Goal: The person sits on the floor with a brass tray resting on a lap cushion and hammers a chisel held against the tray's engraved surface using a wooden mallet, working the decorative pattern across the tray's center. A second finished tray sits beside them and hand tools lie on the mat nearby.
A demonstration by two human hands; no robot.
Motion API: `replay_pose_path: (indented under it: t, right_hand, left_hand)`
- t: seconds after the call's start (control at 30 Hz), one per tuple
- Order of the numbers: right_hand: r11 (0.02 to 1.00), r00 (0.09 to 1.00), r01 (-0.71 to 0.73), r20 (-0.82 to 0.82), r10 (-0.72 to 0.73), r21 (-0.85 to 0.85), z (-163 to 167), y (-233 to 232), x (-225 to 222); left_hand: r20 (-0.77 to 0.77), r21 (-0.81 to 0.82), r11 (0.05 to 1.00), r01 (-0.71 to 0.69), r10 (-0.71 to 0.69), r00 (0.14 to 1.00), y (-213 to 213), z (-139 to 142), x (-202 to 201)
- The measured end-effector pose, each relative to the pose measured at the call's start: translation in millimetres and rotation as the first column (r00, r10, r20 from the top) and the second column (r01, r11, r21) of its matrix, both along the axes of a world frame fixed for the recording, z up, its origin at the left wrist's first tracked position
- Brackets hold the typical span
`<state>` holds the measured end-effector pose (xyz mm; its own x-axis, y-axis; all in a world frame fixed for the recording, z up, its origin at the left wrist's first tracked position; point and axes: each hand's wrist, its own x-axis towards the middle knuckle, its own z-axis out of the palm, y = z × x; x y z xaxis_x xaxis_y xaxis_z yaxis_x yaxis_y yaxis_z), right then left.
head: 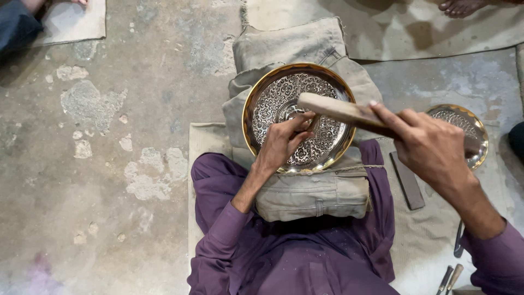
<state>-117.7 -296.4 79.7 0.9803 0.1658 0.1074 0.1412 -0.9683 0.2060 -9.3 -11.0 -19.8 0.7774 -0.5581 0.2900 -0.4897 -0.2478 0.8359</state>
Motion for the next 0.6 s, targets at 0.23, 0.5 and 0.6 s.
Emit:
replay_pose_path:
  t: [0.23,0.5,0.6]
  right_hand:
    - [0.881,0.976,-0.141,0.214,0.047,0.451,7.7,-2.6,-2.3]
    - [0.972,0.990,0.019,0.134,-0.051,0.233,-7.2,-8.3,-3.9]
    - [0.815,0.977,-0.134,0.214,0.012,0.564,-12.5,-9.4,-7.3]
  left_hand:
    - [0.036,-0.030,0.999,0.014,-0.013,0.999,3.5,7.8,-1.4]
    - [-0.002,-0.010,1.000,-0.005,0.005,1.000,4.4,10.3,-1.8]
    - [0.001,-0.005,1.000,0.005,-0.005,1.000,6.1,11.9,-1.9]
